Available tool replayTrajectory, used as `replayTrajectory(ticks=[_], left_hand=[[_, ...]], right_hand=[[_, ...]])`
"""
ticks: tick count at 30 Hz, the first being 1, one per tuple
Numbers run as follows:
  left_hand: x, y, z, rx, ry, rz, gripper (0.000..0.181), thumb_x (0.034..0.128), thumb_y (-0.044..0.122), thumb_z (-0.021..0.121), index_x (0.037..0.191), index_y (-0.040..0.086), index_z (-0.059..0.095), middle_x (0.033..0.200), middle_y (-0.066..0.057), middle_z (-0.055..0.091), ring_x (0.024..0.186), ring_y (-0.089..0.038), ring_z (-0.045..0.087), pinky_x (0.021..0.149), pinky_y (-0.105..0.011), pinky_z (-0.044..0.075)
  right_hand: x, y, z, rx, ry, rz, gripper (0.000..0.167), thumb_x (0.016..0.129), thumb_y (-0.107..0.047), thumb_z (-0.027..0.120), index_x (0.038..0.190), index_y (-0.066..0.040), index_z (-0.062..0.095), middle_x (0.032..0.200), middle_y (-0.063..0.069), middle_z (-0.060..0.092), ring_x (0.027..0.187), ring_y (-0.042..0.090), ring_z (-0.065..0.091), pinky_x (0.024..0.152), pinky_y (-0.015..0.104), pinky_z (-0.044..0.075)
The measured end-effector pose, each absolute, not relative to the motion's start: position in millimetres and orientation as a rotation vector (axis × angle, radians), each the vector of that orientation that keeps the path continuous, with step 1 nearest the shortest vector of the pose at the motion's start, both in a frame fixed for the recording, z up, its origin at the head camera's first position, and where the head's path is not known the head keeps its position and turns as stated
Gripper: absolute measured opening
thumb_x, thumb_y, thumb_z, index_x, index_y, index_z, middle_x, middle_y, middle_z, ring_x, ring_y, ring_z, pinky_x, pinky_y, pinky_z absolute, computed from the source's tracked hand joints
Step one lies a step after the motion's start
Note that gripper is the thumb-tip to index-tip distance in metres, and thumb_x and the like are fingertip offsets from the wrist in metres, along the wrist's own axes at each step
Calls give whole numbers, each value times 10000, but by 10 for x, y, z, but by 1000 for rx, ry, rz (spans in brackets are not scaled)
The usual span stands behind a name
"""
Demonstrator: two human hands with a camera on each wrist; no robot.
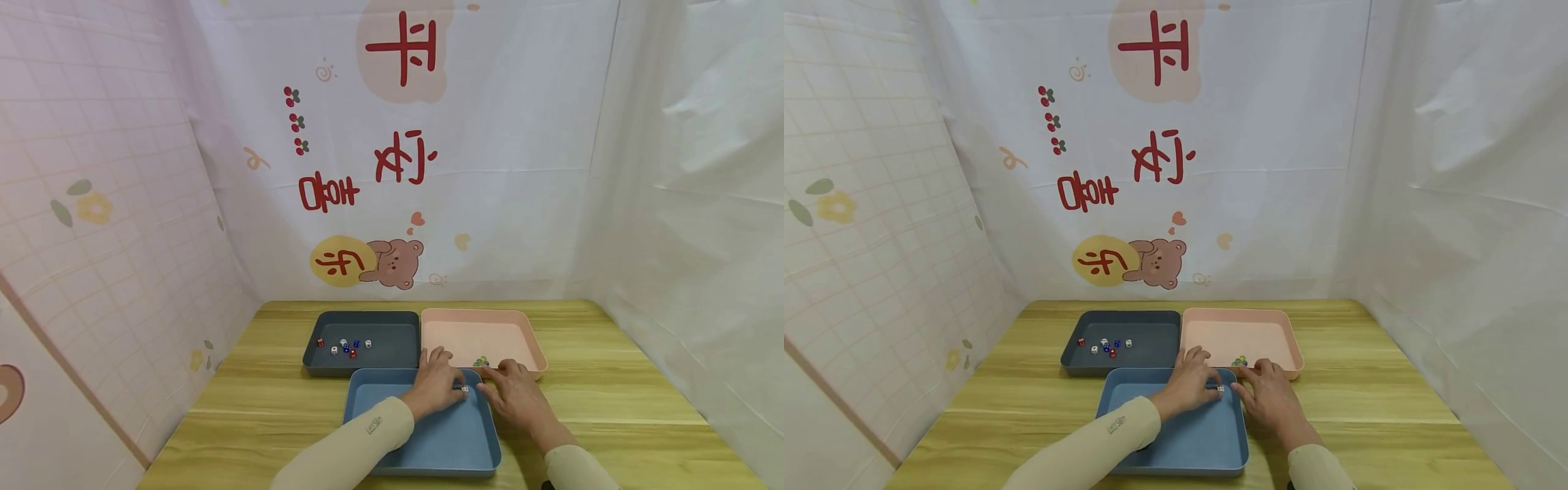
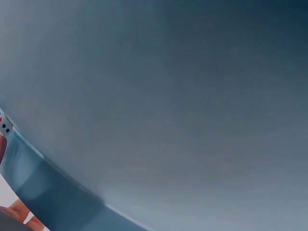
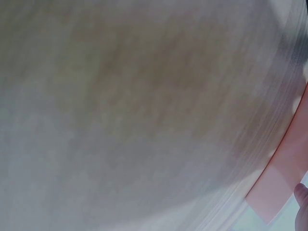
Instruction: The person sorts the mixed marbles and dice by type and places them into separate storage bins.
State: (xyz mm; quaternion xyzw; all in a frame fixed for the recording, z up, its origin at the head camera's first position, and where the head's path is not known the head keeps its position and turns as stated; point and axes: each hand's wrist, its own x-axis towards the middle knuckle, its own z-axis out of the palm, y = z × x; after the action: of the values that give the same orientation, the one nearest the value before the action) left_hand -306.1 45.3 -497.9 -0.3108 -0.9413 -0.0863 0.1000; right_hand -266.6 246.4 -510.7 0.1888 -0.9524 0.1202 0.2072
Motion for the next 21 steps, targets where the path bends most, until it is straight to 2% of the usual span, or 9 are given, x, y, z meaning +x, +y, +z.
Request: replayTrajectory(ticks=[21], left_hand=[[-3068, 435, -4944, -911, -2809, -278, 128, 864, 390, 770, 881, 266, 795, 1257, -48, 603, 1281, -218, 443, 1102, -631, 258]], right_hand=[[-2688, 2481, -5142, 536, -2629, 338, 326, 954, -355, 663, 1211, -160, 709, 1064, 184, 561, 989, 378, 562, 843, 557, 478]])
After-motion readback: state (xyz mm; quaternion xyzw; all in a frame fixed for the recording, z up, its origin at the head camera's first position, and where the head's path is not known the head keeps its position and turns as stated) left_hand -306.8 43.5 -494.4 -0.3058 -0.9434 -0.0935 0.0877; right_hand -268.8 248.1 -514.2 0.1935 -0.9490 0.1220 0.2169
